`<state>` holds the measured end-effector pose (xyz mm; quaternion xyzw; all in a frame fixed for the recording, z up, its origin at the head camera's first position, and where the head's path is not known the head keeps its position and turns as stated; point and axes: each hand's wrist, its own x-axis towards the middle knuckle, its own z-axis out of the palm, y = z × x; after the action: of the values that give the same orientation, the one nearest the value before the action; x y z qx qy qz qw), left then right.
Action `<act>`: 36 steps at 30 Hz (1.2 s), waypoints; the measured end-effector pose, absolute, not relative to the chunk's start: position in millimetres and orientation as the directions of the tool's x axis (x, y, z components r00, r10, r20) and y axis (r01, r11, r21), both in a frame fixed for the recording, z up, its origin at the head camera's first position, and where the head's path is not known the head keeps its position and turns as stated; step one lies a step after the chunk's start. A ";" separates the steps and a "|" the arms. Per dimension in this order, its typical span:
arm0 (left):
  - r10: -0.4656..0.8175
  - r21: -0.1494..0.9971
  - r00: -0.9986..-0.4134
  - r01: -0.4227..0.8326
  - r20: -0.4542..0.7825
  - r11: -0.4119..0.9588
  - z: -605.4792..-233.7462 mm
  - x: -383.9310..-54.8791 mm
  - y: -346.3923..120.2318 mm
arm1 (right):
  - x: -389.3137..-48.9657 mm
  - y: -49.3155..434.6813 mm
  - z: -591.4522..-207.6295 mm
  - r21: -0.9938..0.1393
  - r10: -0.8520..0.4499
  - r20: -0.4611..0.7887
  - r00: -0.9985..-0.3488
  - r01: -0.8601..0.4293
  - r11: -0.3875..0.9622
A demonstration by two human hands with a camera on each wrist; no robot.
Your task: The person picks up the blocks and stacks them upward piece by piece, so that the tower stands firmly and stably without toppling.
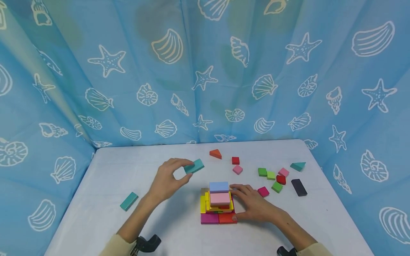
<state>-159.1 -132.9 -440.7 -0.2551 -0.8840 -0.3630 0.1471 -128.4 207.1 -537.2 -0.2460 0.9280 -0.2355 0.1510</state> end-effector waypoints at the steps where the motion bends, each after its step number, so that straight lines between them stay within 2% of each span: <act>1: 0.376 0.557 -0.813 0.579 0.443 0.596 -437.9 -154.9 -126.3 | -128.4 207.0 -536.9 -0.513 -0.528 -0.164 -0.834 -0.385 0.767; 7: 0.538 0.514 -0.735 0.676 0.413 0.528 -431.6 -135.1 -99.1 | -127.6 207.6 -535.3 -0.529 -0.539 -0.152 -0.828 -0.393 0.752; 16: 0.652 0.553 -0.715 0.660 0.253 0.510 -443.9 -121.2 -82.2 | -127.8 208.6 -536.6 -0.529 -0.550 -0.152 -0.821 -0.402 0.747; 24: 0.712 0.413 -0.636 0.758 0.299 0.504 -455.7 -121.0 -79.4 | -127.8 209.3 -536.9 -0.527 -0.559 -0.136 -0.818 -0.418 0.740; 36: 0.736 0.286 -0.601 0.798 0.312 0.530 -457.6 -119.6 -79.0 | -128.2 209.3 -538.6 -0.529 -0.564 -0.126 -0.816 -0.425 0.734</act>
<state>-119.6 -79.0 -457.6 -0.4403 -0.8713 -0.2028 0.0763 -128.2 209.3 -538.6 -0.2685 0.9206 -0.2465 0.1404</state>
